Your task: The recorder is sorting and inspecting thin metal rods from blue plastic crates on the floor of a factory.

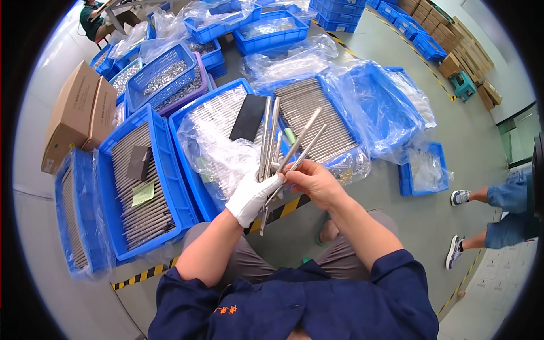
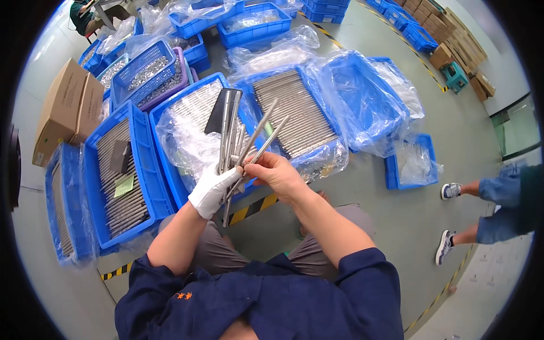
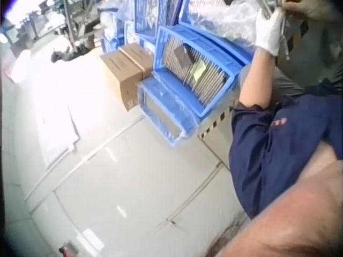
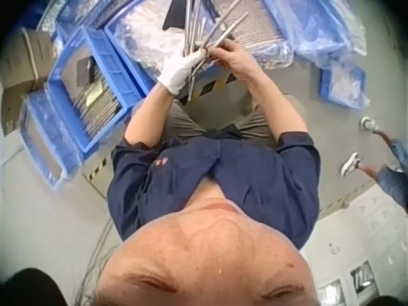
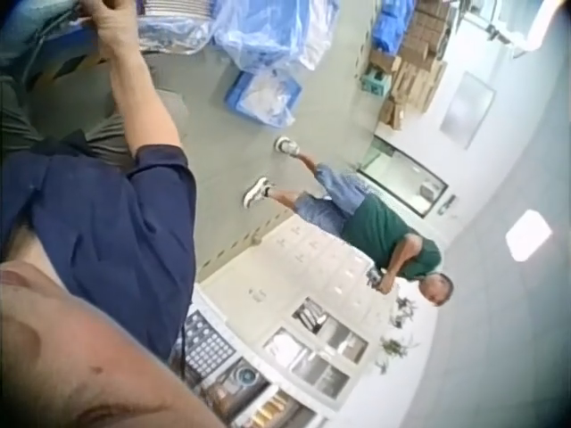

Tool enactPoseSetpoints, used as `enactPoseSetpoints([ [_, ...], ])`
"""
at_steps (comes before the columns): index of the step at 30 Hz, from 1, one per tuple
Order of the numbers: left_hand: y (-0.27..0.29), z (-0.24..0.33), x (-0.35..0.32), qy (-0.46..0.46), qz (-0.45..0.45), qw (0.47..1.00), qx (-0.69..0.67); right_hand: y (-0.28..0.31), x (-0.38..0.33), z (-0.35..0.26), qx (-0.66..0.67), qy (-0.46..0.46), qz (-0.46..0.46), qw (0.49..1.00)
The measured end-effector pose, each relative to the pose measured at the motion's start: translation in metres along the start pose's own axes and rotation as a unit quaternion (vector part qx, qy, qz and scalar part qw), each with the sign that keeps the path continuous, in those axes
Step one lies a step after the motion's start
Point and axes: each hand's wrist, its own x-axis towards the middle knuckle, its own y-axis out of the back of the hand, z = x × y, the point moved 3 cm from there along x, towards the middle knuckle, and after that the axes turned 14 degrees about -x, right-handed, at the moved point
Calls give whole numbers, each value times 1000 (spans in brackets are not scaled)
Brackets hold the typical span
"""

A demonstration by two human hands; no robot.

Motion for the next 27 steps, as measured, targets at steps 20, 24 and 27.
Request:
enactPoseSetpoints([
  [20, 5, -2, 5, -15, -17, 999, 26, -30, -18, 23, -23, -177, -227, 957],
  [24, 12, 5, 9, -50, 21, 998, 18, -53, -33, 49, -30, -199, -304, 931],
  [27, 20, 10, 12, -70, 42, 993, -84, -62, -42, 45, -176, -152, -401, 886],
])
